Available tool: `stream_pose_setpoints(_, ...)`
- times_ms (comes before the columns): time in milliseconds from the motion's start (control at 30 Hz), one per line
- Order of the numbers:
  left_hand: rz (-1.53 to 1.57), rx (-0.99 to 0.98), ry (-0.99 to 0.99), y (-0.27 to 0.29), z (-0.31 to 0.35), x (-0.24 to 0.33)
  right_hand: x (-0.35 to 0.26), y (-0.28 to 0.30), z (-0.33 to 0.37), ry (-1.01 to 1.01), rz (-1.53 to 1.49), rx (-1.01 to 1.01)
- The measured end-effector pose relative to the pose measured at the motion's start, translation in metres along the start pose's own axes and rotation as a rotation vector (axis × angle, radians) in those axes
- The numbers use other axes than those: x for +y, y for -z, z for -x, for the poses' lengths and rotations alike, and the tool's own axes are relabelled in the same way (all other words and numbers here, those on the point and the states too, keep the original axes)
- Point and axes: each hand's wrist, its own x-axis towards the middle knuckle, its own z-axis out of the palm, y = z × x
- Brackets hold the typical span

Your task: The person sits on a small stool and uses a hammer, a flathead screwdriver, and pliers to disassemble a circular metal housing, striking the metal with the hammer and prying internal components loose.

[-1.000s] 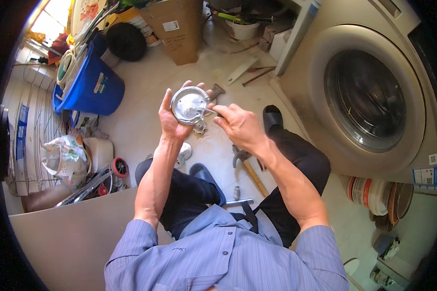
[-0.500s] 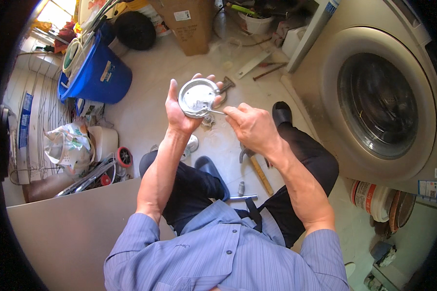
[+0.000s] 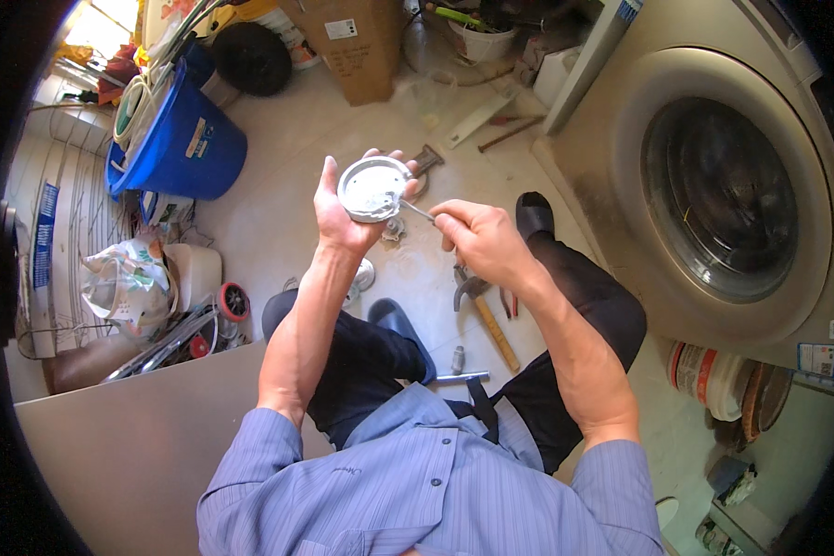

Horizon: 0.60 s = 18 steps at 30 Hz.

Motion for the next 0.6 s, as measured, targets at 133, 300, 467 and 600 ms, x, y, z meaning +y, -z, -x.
stream_pose_setpoints(133,0.000,0.020,-0.034,0.000,0.001,0.004,-0.009,0.004,0.002,-0.181,-0.326,-0.147)
stream_pose_setpoints(300,0.032,0.016,-0.031,-0.001,0.003,0.005,-0.011,-0.003,0.003,-0.197,-0.348,-0.169)
stream_pose_setpoints(467,0.093,-0.107,0.013,-0.005,0.007,0.007,-0.010,-0.009,0.005,-0.065,-0.177,-0.176)
stream_pose_setpoints(600,0.097,-0.134,0.019,-0.002,0.008,0.008,-0.012,-0.016,0.008,0.063,0.078,-0.072)
